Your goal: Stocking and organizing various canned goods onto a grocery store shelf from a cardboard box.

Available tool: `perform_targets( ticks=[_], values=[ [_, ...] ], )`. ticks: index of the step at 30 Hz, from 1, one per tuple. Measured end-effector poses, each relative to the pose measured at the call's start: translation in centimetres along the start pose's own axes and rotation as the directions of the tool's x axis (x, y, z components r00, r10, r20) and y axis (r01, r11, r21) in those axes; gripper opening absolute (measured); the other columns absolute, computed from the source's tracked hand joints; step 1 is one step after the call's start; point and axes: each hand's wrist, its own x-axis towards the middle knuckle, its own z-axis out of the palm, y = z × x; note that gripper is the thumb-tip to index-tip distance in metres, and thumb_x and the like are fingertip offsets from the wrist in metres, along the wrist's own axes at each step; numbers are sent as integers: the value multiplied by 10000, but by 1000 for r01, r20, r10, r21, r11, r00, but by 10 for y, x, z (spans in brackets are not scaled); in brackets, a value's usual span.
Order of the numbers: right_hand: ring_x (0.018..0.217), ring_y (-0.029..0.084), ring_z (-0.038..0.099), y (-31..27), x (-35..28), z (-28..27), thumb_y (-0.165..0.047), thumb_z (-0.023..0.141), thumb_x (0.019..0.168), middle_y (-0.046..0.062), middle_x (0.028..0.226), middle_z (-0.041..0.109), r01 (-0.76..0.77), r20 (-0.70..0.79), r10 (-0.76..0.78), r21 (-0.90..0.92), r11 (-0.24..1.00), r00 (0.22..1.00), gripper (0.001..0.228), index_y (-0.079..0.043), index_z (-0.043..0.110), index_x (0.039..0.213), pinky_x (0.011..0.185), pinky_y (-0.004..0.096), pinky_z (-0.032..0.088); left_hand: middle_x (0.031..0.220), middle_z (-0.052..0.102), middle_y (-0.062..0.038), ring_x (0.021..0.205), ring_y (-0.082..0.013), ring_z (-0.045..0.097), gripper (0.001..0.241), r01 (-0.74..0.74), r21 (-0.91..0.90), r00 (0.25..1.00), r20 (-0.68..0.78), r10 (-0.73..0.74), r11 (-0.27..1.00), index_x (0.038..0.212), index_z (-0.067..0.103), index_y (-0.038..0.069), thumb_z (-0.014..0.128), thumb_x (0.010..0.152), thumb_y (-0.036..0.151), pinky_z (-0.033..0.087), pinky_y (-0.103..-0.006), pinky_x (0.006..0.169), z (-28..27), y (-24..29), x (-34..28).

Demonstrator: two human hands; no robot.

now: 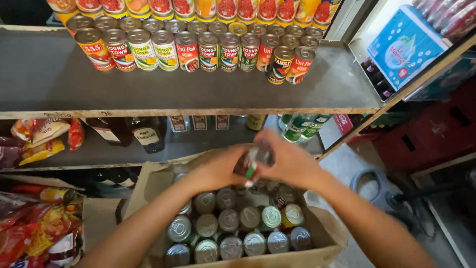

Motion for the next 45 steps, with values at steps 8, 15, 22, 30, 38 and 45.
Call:
perform_targets(
  ticks=[8, 15, 22, 30, 38, 45],
  values=[
    [871, 101, 642, -3, 78, -77, -183, 770, 890, 69, 1104, 697, 228, -339, -151, 200, 953, 928, 528, -79, 488, 1325, 724, 279, 526, 1081, 735, -121, 1051, -272, 752, 584, -51, -10, 930, -364, 44, 999, 1201, 538, 33, 877, 795, 279, 588, -386, 914, -53, 36, 84],
    [971, 107, 637, 100, 160, -44, -133, 613, 1036, 47, 1229, 686, 298, -391, -138, 388, 872, 910, 350, -65, 543, 1372, 793, 272, 546, 1131, 719, -144, 1077, -302, 735, 759, 60, -32, 875, -480, -68, 998, 1244, 459, 33, 918, 683, 257, 562, -397, 911, -67, -42, 141],
    [1091, 146, 650, 139, 162, -17, -149, 630, 1051, 84, 1200, 689, 383, -437, -283, 159, 910, 854, 313, -44, 576, 1341, 903, 310, 534, 1399, 605, -187, 1301, -286, 596, 883, -26, 103, 939, -339, 60, 994, 1426, 469, 66, 940, 684, 152, 480, -413, 1102, -70, -135, 165],
    [887, 88, 620, 146, 150, -4, -289, 624, 1004, -11, 1003, 642, 63, -277, 83, 480, 875, 957, 264, -101, 548, 1172, 718, 302, 531, 1369, 532, -132, 1271, -232, 570, 1015, 36, -195, 930, -352, -104, 980, 1498, 264, 82, 885, 696, 130, 535, -361, 990, -71, -125, 152],
    [772, 118, 568, 143, 150, 3, -253, 739, 957, 34, 840, 638, 104, -363, -30, 187, 977, 931, 241, -36, 644, 995, 703, 308, 492, 906, 661, -138, 795, -256, 679, 358, -8, 165, 845, -527, 95, 986, 993, 527, 34, 833, 828, 116, 553, -391, 720, -59, -111, 146],
    [878, 107, 629, 152, 152, 5, -189, 715, 966, 45, 963, 705, 185, -384, -78, 250, 951, 920, 204, -28, 656, 1076, 798, 298, 527, 906, 688, -156, 808, -306, 698, 141, 20, 250, 800, -584, 134, 968, 936, 642, 14, 762, 895, 75, 544, -414, 713, -53, -108, 146]
  ],
)
